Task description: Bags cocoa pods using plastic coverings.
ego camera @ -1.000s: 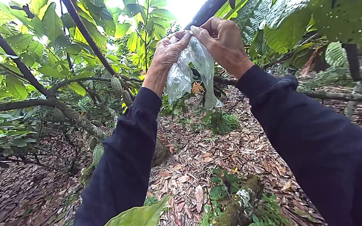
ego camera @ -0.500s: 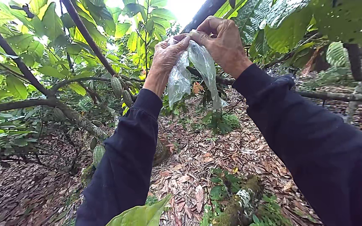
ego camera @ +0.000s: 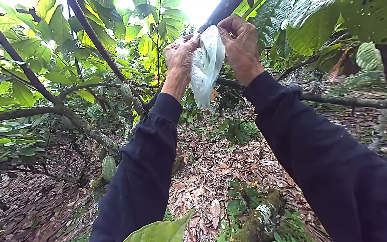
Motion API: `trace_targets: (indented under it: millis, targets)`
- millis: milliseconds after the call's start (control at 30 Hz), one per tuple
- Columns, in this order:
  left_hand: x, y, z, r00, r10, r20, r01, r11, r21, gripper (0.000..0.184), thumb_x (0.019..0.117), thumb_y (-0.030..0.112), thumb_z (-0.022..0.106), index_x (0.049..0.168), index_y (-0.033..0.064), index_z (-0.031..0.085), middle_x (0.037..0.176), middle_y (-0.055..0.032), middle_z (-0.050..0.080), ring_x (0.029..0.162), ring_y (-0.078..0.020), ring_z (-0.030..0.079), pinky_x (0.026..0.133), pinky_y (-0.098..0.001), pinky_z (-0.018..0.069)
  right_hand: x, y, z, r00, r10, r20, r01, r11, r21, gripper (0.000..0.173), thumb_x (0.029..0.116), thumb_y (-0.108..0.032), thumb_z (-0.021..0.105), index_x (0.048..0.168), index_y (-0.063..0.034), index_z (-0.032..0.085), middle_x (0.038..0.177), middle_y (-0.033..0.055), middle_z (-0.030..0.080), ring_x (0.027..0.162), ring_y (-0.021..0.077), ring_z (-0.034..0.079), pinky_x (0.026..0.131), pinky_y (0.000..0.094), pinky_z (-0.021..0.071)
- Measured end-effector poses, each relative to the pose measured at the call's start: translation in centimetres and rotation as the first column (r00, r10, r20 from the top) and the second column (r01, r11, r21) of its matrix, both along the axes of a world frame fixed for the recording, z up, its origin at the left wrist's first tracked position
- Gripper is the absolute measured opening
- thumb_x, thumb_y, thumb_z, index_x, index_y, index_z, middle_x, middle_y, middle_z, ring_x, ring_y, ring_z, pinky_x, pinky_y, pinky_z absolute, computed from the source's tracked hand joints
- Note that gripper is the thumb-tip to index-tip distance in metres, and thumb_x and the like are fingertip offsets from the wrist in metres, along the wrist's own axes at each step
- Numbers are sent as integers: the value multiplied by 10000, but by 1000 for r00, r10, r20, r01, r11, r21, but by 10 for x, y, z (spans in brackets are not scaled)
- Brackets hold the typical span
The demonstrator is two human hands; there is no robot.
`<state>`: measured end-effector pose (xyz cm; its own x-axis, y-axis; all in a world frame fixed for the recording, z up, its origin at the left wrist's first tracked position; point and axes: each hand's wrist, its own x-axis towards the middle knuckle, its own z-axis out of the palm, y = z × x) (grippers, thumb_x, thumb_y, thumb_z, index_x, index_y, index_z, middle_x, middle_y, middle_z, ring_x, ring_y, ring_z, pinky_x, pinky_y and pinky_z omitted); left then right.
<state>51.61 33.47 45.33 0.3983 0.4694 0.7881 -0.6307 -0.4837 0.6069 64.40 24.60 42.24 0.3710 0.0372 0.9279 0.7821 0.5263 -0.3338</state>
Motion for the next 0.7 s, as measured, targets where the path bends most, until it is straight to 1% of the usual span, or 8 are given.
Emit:
trace_targets:
  millis: [67, 133, 233, 400, 533, 633, 667, 700]
  targets:
    - [1, 1, 2, 997, 69, 26, -70, 997, 40, 67, 911, 10, 728, 958, -31, 750, 784, -88, 733, 703, -130, 695, 676, -279, 586, 4, 0, -2, 999, -38, -6, 39, 999, 21, 155, 1030, -225, 601, 1073, -121, 707, 927, -5, 682, 722, 86, 619, 633, 279, 515]
    - [1, 2, 5, 986, 165, 29, -166, 985, 55, 20, 895, -1, 737, 905, -17, 742, 764, -64, 724, 690, -106, 681, 668, -267, 574, 6, -2, -4, 1000, -29, -7, 29, 999, 27, 147, 1031, -228, 603, 1061, -118, 695, 902, -7, 670, 721, 85, 620, 646, 279, 524]
    - [-3, 6, 6, 968, 253, 9, -253, 967, 34, 38, 896, 15, 747, 910, -14, 727, 791, -57, 709, 726, -99, 667, 712, -271, 561, 6, 0, -6, 999, -36, 5, 35, 998, 50, 133, 1024, -225, 612, 1048, -118, 688, 856, -16, 660, 661, 76, 601, 600, 264, 506]
    - [-3, 6, 4, 991, 125, 51, -128, 991, 41, 77, 929, 2, 700, 984, -50, 707, 805, -104, 714, 718, -145, 690, 697, -290, 591, 6, -1, -10, 999, -46, 5, 46, 996, 78, 168, 1023, -271, 625, 1070, -132, 707, 911, -24, 672, 621, 75, 580, 537, 253, 488]
    - [-10, 4, 15, 997, 80, 8, -81, 995, 61, 127, 946, 37, 704, 1040, -41, 740, 853, -99, 756, 775, -140, 725, 733, -289, 604, -5, 0, -8, 995, -83, 47, 77, 991, 112, 152, 1004, -283, 661, 1040, -147, 718, 857, -39, 670, 568, 64, 561, 503, 250, 485]
    - [-7, 8, 16, 999, 7, -36, -8, 999, -31, 168, 978, 95, 676, 1089, -23, 722, 922, -111, 741, 846, -169, 714, 770, -322, 600, -11, 3, -6, 990, 75, 119, -93, 983, 156, 87, 1009, -153, 647, 1039, -90, 699, 1063, 7, 753, 794, 75, 687, 682, 247, 564]
    - [-5, 10, 14, 999, -38, -25, 36, 997, -66, 178, 986, 103, 662, 1101, -25, 708, 940, -125, 732, 864, -187, 710, 778, -340, 601, -12, 5, -5, 978, 143, 150, -168, 972, 166, 83, 1015, -126, 638, 1043, -62, 682, 1075, 36, 752, 881, 102, 714, 758, 262, 593]
    - [-3, 10, 14, 998, -66, -18, 64, 993, -96, 180, 995, 109, 649, 1110, -21, 699, 952, -129, 726, 871, -193, 707, 782, -347, 600, -12, 7, -5, 967, 188, 172, -217, 961, 170, 93, 1017, -121, 634, 1044, -39, 668, 1006, 46, 727, 885, 118, 704, 781, 279, 594]
